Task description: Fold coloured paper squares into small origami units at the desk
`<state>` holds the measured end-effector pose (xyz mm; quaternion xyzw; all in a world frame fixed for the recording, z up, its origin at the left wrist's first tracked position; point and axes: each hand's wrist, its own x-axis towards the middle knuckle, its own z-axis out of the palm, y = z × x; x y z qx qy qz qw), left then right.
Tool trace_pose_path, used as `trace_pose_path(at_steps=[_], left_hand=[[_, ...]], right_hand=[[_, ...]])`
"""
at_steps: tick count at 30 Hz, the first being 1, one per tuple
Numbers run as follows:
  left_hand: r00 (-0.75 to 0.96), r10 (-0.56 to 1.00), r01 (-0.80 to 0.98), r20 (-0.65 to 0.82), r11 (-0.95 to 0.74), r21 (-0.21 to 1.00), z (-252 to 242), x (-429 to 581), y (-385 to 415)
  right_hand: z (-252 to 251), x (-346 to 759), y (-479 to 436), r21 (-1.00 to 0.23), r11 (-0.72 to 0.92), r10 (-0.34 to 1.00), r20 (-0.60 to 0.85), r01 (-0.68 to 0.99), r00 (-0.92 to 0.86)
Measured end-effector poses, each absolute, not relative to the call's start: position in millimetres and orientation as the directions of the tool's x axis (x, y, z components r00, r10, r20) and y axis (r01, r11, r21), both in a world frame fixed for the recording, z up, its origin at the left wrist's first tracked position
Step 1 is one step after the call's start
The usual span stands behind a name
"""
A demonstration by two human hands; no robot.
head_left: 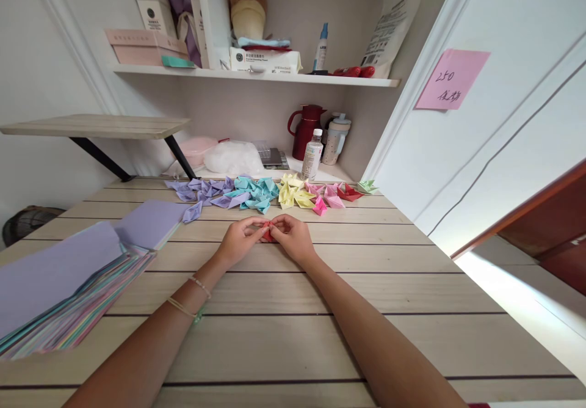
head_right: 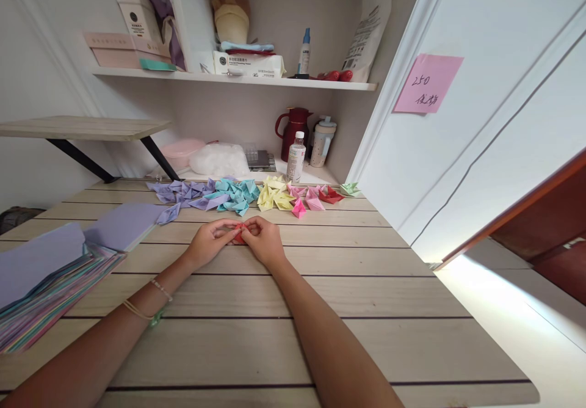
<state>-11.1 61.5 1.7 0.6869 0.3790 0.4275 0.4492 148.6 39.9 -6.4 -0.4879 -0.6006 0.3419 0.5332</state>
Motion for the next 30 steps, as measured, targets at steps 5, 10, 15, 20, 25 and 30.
trace_pose_path(at_steps=[5,10,15,20,25,30], left_hand=[[0.33,0.918,0.086,0.219,-0.26,0.962,1.2,-10.2,62.0],[0.318,0.919,0.074,0.234,-0.27,0.96,0.3,-9.7,62.2],[0.3,0.909,0.149,0.291,-0.346,0.926,-0.6,-10.6,62.7],[0.285,0.879,0.297,0.383,-0.46,0.837,-0.6,-11.9,62.8],[0.265,0.868,0.345,0.42,-0.492,0.799,0.4,-13.9,62.2],[0.242,0.862,0.401,0.445,-0.507,0.763,1.9,-15.7,60.9]], right_hand=[[-5.4,149.3,39.5,-0.906,0.301,0.941,0.332,0.299,0.059],[-4.4,150.0,38.5,-0.851,0.357,0.921,0.389,0.386,0.005],[-3.7,151.0,36.5,-0.769,0.37,0.894,0.447,0.521,0.025],[-3.6,151.0,35.1,-0.705,0.364,0.874,0.484,0.609,0.039],[-5.1,150.4,36.1,-0.732,0.357,0.89,0.456,0.58,0.027],[-4.7,150.1,35.9,-0.777,0.402,0.892,0.451,0.484,-0.016]])
